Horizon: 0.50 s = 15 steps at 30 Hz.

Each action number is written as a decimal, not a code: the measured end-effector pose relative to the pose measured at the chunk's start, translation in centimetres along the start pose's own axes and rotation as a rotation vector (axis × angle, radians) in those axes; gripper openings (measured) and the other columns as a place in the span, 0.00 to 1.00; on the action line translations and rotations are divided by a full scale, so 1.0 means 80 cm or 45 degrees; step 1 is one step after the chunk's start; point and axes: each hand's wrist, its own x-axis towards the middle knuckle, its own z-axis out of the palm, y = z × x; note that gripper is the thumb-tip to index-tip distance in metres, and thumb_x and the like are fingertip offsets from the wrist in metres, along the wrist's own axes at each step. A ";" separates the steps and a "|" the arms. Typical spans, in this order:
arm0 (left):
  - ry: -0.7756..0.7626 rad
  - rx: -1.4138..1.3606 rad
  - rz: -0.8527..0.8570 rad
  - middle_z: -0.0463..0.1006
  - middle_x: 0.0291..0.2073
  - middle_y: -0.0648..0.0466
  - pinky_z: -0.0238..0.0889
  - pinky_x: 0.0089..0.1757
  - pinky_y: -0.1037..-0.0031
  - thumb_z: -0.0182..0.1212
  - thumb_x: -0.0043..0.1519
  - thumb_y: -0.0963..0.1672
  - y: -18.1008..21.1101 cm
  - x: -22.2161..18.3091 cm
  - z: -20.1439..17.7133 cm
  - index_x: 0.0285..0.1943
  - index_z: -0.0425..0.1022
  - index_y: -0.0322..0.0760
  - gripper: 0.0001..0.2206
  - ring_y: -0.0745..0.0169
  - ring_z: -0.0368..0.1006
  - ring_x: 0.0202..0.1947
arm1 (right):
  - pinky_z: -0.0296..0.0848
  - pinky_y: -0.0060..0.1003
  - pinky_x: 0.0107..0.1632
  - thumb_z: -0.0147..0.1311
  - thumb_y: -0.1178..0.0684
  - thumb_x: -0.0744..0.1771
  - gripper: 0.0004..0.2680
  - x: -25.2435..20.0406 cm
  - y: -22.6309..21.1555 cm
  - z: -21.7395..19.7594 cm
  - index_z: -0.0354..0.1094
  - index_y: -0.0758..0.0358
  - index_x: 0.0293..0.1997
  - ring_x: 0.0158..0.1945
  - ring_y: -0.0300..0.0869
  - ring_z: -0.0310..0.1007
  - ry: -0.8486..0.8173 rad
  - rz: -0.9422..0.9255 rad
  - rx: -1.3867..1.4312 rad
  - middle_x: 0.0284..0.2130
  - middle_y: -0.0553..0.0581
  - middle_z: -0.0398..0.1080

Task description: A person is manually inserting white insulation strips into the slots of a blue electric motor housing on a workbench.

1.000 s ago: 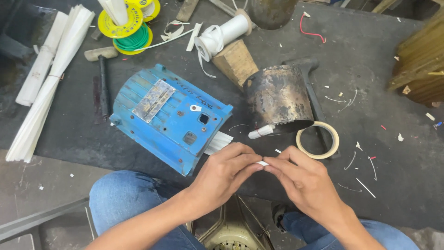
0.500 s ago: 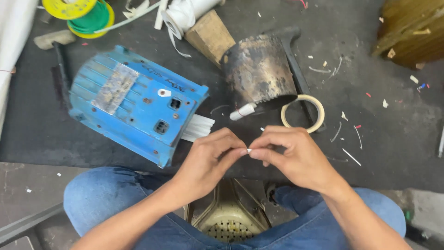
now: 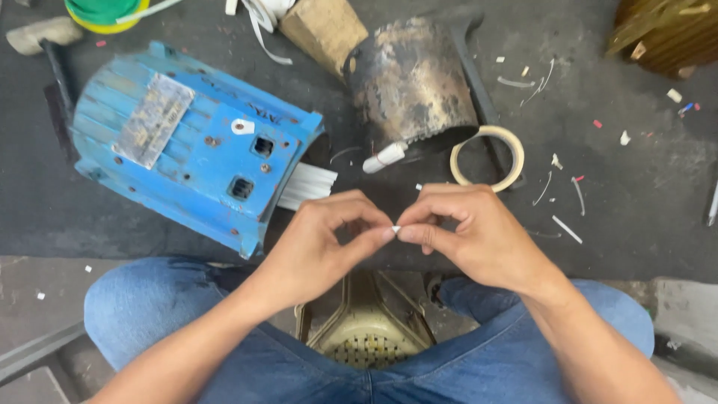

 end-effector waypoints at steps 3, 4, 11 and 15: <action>0.007 -0.005 -0.073 0.83 0.34 0.59 0.65 0.36 0.76 0.68 0.65 0.41 -0.008 0.000 0.004 0.41 0.87 0.41 0.03 0.71 0.76 0.35 | 0.70 0.29 0.31 0.66 0.56 0.67 0.03 0.001 0.003 0.003 0.82 0.59 0.36 0.24 0.33 0.73 -0.017 0.021 -0.048 0.25 0.48 0.74; 0.002 -0.011 -0.077 0.83 0.34 0.59 0.65 0.36 0.76 0.68 0.65 0.41 -0.009 -0.001 0.006 0.41 0.87 0.41 0.03 0.71 0.76 0.35 | 0.70 0.29 0.31 0.66 0.56 0.67 0.03 0.001 0.004 0.005 0.82 0.59 0.36 0.24 0.33 0.73 -0.018 0.029 -0.047 0.25 0.48 0.74; 0.091 -0.050 0.031 0.80 0.30 0.58 0.63 0.33 0.77 0.69 0.63 0.38 -0.013 -0.004 0.010 0.37 0.85 0.39 0.03 0.71 0.72 0.30 | 0.65 0.30 0.31 0.65 0.54 0.68 0.03 0.002 0.004 0.003 0.81 0.58 0.36 0.28 0.33 0.70 -0.042 -0.041 -0.131 0.25 0.47 0.74; 0.094 -0.046 0.061 0.84 0.34 0.58 0.67 0.40 0.78 0.71 0.65 0.43 -0.017 -0.004 0.008 0.42 0.88 0.41 0.03 0.71 0.78 0.36 | 0.69 0.28 0.33 0.66 0.54 0.67 0.02 0.001 0.005 -0.003 0.83 0.57 0.37 0.28 0.33 0.72 -0.037 0.052 -0.025 0.25 0.47 0.75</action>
